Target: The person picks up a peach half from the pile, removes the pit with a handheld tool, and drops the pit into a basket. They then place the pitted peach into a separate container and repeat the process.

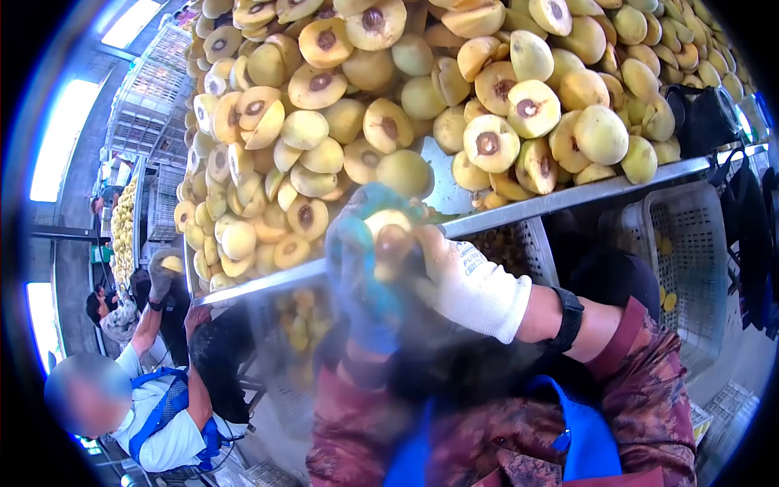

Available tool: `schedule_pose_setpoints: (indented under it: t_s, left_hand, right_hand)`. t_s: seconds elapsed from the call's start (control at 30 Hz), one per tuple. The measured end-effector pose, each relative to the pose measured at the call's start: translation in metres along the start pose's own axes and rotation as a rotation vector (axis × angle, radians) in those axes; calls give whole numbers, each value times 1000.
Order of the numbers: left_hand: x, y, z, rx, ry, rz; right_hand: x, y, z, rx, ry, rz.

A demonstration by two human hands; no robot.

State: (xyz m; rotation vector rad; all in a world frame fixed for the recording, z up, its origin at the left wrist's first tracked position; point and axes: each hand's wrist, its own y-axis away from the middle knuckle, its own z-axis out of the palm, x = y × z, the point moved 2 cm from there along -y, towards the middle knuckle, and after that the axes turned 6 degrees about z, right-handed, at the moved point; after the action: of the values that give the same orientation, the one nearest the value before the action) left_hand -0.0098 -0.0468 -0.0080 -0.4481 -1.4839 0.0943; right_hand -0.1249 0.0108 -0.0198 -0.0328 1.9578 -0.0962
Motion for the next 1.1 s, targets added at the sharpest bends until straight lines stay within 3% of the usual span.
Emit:
schedule_pose_setpoints:
  t_s: [0.1, 0.13, 0.2, 0.27, 0.4, 0.5, 0.63, 0.7, 0.73, 0.83, 0.9, 0.97, 1.1]
  left_hand:
    - [0, 0, -7, -55, -299, 136]
    - [-2, 1, -10, -33, -229, 67]
    - [3, 1, -8, -77, -411, 148]
    - [6, 2, -7, -92, -507, 194]
    - [-1, 3, -16, -140, -569, 285]
    - [-1, 5, -11, -103, -340, 255]
    - [3, 8, -2, -51, -151, 147]
    - [0, 11, -6, -29, -227, 113]
    - [-2, 9, -3, 9, -40, 17]
    - [-6, 12, -9, 24, -222, 21]
    - [-6, 14, -9, 46, -145, 19]
    - [-3, 14, -7, 66, -69, 20]
    - [6, 18, 1, 54, -239, 39]
  right_hand:
    - [0, 0, 3, -68, 34, -22]
    - [0, 0, 3, -104, 40, -15]
    - [-1, 2, 4, -185, 45, 24]
    - [-5, 6, 2, -200, -145, 146]
    - [-8, 13, 0, -193, -288, 144]
    - [-15, 16, -6, -213, -105, 208]
    - [10, 17, 15, -124, -199, 13]
    - [9, 19, 16, -75, -247, 22]
    - [9, 17, 16, -108, -234, 60]
    - [13, 10, 22, -145, -203, 96]
    - [16, 7, 28, -92, -187, 18]
    - [15, 11, 25, -149, -304, 139]
    - [17, 8, 31, -120, -313, 146]
